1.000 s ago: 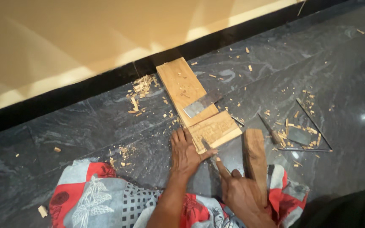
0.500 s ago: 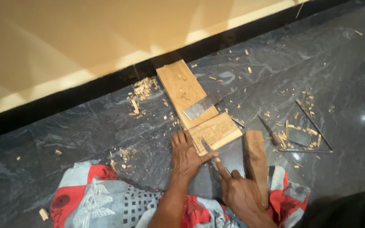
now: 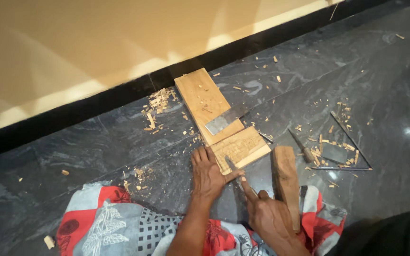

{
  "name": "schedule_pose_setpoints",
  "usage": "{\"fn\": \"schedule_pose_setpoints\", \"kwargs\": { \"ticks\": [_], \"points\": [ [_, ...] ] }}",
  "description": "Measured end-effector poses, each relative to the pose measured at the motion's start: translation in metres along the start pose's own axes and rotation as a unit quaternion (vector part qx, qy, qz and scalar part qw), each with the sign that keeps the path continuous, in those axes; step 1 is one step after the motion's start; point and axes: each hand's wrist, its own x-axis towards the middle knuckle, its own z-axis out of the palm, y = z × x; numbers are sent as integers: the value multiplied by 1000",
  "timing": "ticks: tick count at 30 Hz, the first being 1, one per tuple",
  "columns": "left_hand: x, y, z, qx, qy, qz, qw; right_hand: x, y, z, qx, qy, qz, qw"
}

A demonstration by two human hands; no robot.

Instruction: The person carves a design into a rectangular wooden block using a chisel and a wooden mallet. They repeatedly strike the chisel to remove wood shavings and refine the pattern.

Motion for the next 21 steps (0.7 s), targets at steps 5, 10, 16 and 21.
{"fn": "schedule_pose_setpoints", "kwargs": {
  "ticks": [5, 10, 16, 21],
  "points": [
    [-5, 0, 4, -22, -17, -14, 1000, 0, 5, -3, 358, -52, 176, 915],
    [-5, -6, 1, 14, 23, 10, 1000, -9, 15, -24, 560, -65, 296, 771],
    [-18, 23, -21, -15, -70, 146, 987, -10, 33, -37, 427, 21, 241, 871],
    [-30, 60, -51, -180, -375, -124, 901, -11, 50, -59, 348, 128, 151, 917]
  ]
}}
